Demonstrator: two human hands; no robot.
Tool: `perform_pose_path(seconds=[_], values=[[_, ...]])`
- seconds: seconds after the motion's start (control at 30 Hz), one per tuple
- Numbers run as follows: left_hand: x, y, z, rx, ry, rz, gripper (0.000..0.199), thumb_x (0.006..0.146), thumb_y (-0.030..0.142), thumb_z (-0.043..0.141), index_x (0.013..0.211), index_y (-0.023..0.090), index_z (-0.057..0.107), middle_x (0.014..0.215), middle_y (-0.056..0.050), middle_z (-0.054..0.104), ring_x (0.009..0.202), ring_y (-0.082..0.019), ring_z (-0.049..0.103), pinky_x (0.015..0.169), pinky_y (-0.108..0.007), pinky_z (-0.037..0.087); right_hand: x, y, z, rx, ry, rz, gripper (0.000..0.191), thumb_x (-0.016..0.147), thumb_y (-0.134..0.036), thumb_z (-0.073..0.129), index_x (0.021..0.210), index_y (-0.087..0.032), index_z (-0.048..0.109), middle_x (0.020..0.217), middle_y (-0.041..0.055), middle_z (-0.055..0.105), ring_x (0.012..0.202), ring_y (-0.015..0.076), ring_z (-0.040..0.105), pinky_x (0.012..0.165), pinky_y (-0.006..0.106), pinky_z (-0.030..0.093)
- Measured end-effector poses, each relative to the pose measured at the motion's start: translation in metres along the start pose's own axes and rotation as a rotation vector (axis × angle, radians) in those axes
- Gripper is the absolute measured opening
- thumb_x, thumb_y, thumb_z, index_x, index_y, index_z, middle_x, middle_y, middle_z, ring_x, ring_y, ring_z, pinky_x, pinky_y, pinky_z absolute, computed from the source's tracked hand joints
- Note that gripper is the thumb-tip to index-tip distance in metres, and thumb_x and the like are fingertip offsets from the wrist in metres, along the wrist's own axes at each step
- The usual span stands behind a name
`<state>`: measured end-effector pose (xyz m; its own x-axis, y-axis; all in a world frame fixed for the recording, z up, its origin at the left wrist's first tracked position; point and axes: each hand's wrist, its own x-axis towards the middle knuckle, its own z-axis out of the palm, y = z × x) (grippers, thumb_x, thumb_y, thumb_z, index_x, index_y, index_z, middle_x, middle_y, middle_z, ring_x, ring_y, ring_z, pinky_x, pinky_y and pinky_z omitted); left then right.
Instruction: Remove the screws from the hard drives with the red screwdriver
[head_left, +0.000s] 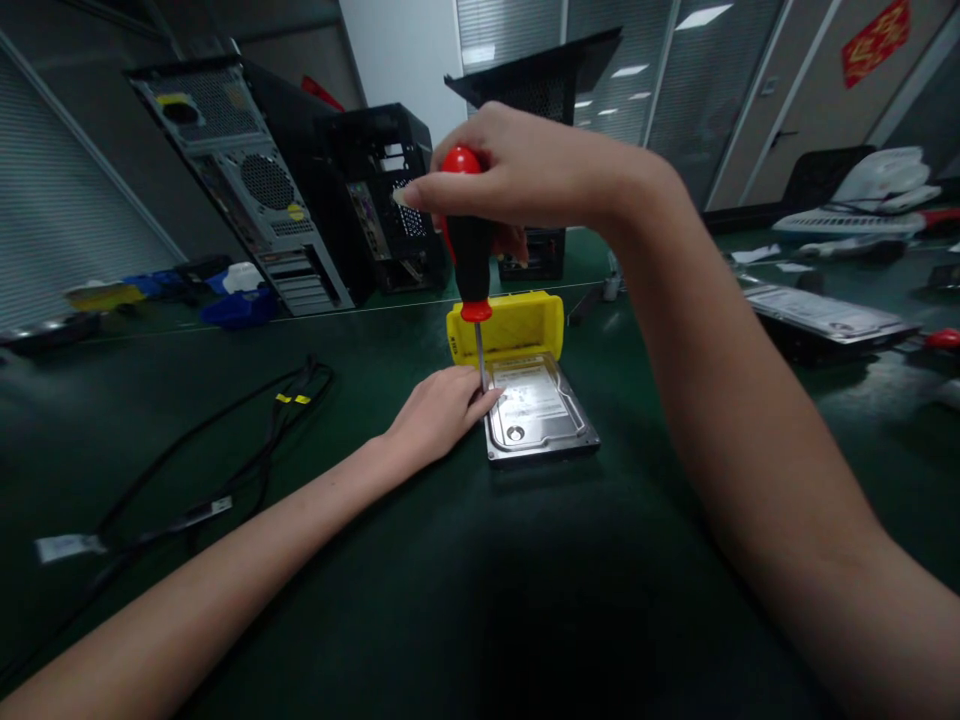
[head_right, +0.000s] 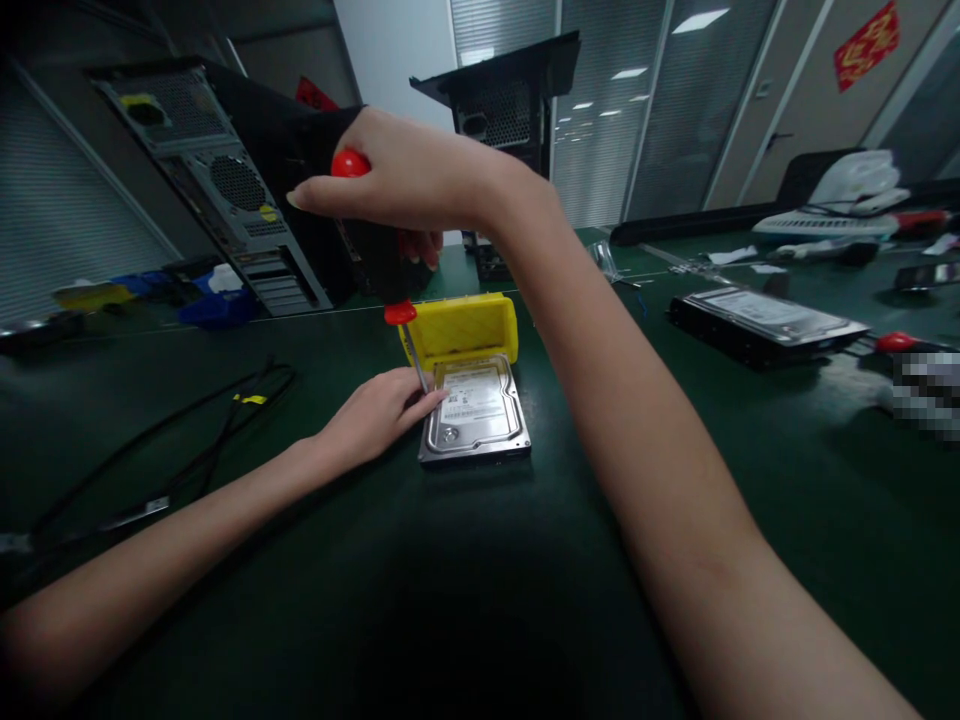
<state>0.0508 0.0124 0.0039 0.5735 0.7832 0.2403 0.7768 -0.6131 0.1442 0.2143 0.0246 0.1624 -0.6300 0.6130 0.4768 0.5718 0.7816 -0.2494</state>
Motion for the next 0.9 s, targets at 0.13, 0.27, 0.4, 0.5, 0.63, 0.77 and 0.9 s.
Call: perform_pose_path(seconds=[0.13, 0.27, 0.4, 0.5, 0.63, 0.77, 0.9], values=[[0.0, -0.001, 0.003, 0.034, 0.036, 0.015, 0.036, 0.097, 0.039, 0.038, 0.082, 0.014, 0.059, 0.084, -0.008, 0.063, 0.075, -0.021, 0.06, 0.066, -0.033, 0.048, 0.001, -0.001, 0.003, -0.016, 0.048, 0.013, 0.045, 0.086, -0.051, 0.052, 0.093, -0.007, 0.059, 0.062, 0.0009, 0.057, 0.041, 0.0056, 0.052, 0.032, 0.011, 0.037], [0.0, -0.002, 0.007, 0.033, 0.061, 0.017, 0.034, 0.097, 0.037, 0.039, 0.083, 0.014, 0.058, 0.086, -0.008, 0.064, 0.079, -0.022, 0.061, 0.07, -0.034, 0.049, 0.002, -0.002, 0.009, -0.022, 0.105, -0.051, 0.05, 0.084, -0.055, 0.053, 0.092, -0.006, 0.06, 0.064, 0.0015, 0.057, 0.043, 0.0038, 0.051, 0.032, 0.008, 0.033], [-0.002, -0.002, 0.012, 0.009, 0.092, 0.016, 0.032, 0.098, 0.036, 0.039, 0.087, 0.013, 0.058, 0.088, -0.009, 0.064, 0.082, -0.022, 0.061, 0.073, -0.035, 0.05, 0.003, -0.005, 0.01, 0.032, 0.053, -0.053, 0.049, 0.087, -0.054, 0.048, 0.085, -0.006, 0.059, 0.063, 0.0023, 0.057, 0.043, 0.0047, 0.051, 0.034, 0.009, 0.035], [-0.003, -0.003, 0.015, -0.022, 0.101, 0.011, 0.032, 0.098, 0.037, 0.037, 0.088, 0.014, 0.057, 0.088, -0.008, 0.064, 0.082, -0.022, 0.061, 0.073, -0.034, 0.05, 0.004, -0.007, 0.008, 0.092, -0.046, 0.014, 0.046, 0.091, -0.046, 0.038, 0.087, -0.006, 0.06, 0.069, 0.0047, 0.06, 0.044, 0.0049, 0.053, 0.037, 0.011, 0.041], [-0.008, -0.005, 0.014, -0.067, 0.102, 0.016, 0.034, 0.098, 0.041, 0.035, 0.086, 0.016, 0.055, 0.088, -0.007, 0.063, 0.081, -0.021, 0.06, 0.071, -0.033, 0.048, 0.008, -0.003, 0.01, 0.18, -0.065, 0.005, 0.038, 0.09, -0.042, 0.044, 0.098, -0.007, 0.059, 0.075, 0.0034, 0.06, 0.05, 0.0081, 0.058, 0.042, 0.019, 0.05], [-0.022, -0.012, 0.009, -0.067, 0.093, -0.009, 0.036, 0.099, 0.042, 0.033, 0.08, 0.018, 0.051, 0.079, -0.003, 0.059, 0.072, -0.019, 0.057, 0.064, -0.031, 0.044, 0.013, 0.005, 0.021, 0.294, -0.076, -0.196, 0.04, 0.092, -0.037, 0.047, 0.119, -0.008, 0.047, 0.087, 0.0008, 0.054, 0.055, 0.0068, 0.057, 0.041, 0.018, 0.05], [-0.041, -0.018, 0.001, -0.081, 0.119, -0.042, 0.037, 0.1, 0.034, 0.028, 0.078, 0.018, 0.053, 0.074, -0.003, 0.058, 0.07, -0.018, 0.056, 0.065, -0.03, 0.044, 0.018, 0.006, 0.03, 0.254, 0.037, -0.329, 0.034, 0.093, -0.032, 0.047, 0.113, -0.004, 0.05, 0.097, 0.0004, 0.047, 0.057, -0.0002, 0.05, 0.04, 0.009, 0.044]])
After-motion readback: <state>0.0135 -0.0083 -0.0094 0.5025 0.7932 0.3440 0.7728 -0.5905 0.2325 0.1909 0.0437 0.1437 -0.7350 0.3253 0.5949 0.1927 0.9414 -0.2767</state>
